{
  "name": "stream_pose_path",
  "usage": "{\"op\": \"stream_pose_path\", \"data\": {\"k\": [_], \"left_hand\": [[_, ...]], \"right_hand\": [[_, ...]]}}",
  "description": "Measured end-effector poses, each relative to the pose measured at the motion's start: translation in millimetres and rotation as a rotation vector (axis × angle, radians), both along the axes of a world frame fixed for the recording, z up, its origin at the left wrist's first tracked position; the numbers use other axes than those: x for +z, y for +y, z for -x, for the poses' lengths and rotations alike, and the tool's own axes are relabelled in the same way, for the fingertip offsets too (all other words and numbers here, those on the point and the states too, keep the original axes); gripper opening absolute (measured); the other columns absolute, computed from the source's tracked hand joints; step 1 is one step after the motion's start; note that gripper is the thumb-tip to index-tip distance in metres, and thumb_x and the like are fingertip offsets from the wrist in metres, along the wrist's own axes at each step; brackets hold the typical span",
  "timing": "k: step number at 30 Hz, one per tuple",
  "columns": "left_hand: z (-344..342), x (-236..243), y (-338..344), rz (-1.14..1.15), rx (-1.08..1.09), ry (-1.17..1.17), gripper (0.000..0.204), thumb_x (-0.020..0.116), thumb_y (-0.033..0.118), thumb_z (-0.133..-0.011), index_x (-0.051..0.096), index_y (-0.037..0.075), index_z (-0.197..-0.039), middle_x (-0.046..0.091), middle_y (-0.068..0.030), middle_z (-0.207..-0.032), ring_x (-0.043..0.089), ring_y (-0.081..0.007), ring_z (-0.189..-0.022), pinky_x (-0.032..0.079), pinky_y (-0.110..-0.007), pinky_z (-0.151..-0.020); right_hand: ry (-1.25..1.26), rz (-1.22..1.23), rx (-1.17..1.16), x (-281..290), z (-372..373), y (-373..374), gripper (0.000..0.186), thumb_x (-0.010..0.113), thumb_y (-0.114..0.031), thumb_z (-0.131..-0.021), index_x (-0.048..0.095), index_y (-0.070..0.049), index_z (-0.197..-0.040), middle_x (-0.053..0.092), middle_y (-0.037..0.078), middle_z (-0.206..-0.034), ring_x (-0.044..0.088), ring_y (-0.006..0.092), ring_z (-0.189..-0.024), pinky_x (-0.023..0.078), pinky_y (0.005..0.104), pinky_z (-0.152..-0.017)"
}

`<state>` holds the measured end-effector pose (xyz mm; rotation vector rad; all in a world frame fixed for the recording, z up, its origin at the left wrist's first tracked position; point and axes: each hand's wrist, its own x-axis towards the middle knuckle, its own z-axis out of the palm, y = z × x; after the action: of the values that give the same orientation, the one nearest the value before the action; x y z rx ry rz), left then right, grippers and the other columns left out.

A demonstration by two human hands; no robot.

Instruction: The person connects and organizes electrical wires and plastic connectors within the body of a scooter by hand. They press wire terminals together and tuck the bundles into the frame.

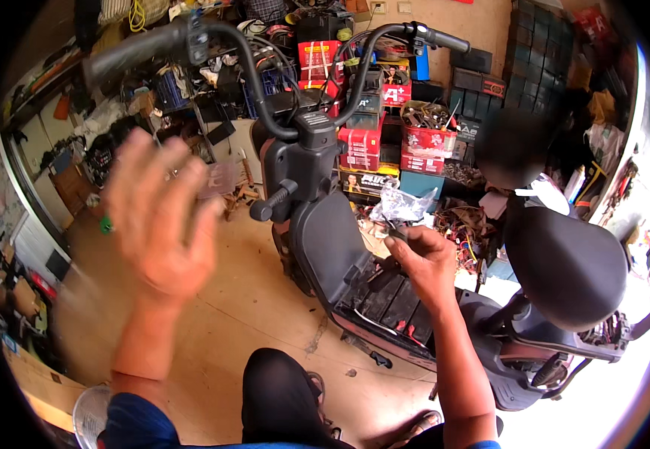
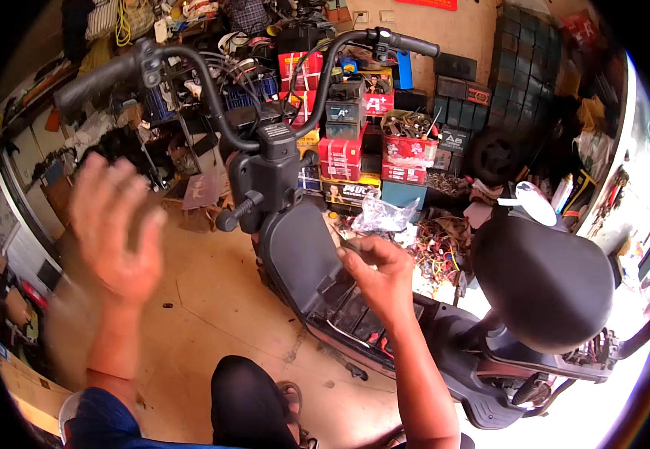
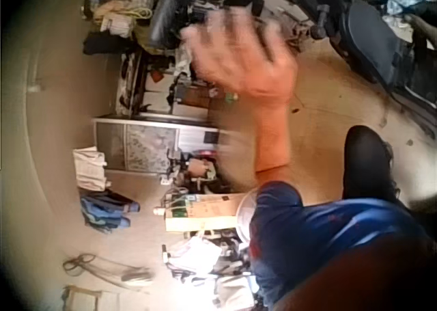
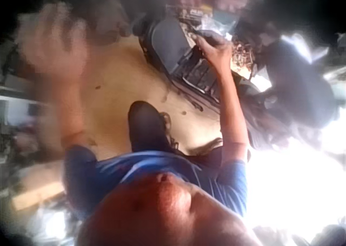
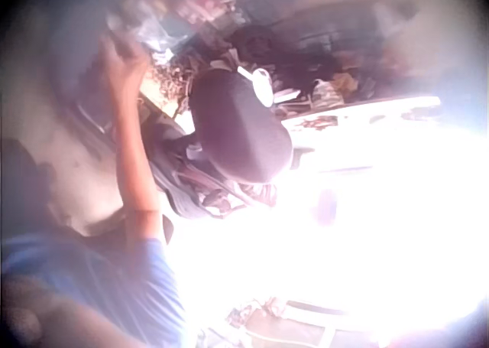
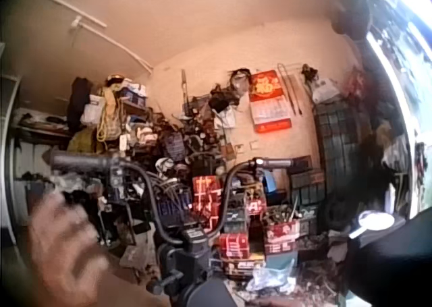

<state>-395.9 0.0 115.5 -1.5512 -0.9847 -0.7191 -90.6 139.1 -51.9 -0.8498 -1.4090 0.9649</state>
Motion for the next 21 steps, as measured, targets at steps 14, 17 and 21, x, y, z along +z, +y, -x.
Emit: {"op": "stream_pose_path", "data": {"k": [14, 17, 21], "left_hand": [[69, 142, 90, -0.112, 0.713, 0.277, 0.045, 0.061, 0.030, -0.106, 0.059, 0.011, -0.146, 0.070, -0.0119, -0.130, 0.064, -0.0346, -0.120, 0.047, -0.049, -0.104], [80, 153, 107, -0.067, 0.700, 0.220, 0.047, 0.065, 0.021, -0.100, 0.059, 0.015, -0.146, 0.070, -0.0146, -0.125, 0.065, -0.0389, -0.116, 0.050, -0.049, -0.100], [77, 167, 125, -0.042, 0.758, 0.086, 0.052, 0.075, 0.015, -0.089, 0.063, 0.017, -0.139, 0.073, -0.0199, -0.113, 0.069, -0.0435, -0.105, 0.055, -0.051, -0.089]], "right_hand": [[0.200, -0.055, 0.061, -39, 60, 147, 0.029, 0.080, -0.019, -0.099, 0.079, 0.002, -0.119, 0.076, 0.008, -0.082, 0.066, 0.0088, -0.073, 0.054, 0.0275, -0.067], [0.167, -0.136, 0.024, -41, 68, 170, 0.028, 0.079, -0.019, -0.097, 0.080, -0.001, -0.119, 0.078, 0.016, -0.089, 0.074, 0.0218, -0.076, 0.057, 0.0336, -0.072], [0.210, -0.220, 0.033, -40, 80, 199, 0.026, 0.078, -0.020, -0.097, 0.081, -0.003, -0.115, 0.079, 0.020, -0.098, 0.078, 0.0340, -0.086, 0.059, 0.0376, -0.080]]}}
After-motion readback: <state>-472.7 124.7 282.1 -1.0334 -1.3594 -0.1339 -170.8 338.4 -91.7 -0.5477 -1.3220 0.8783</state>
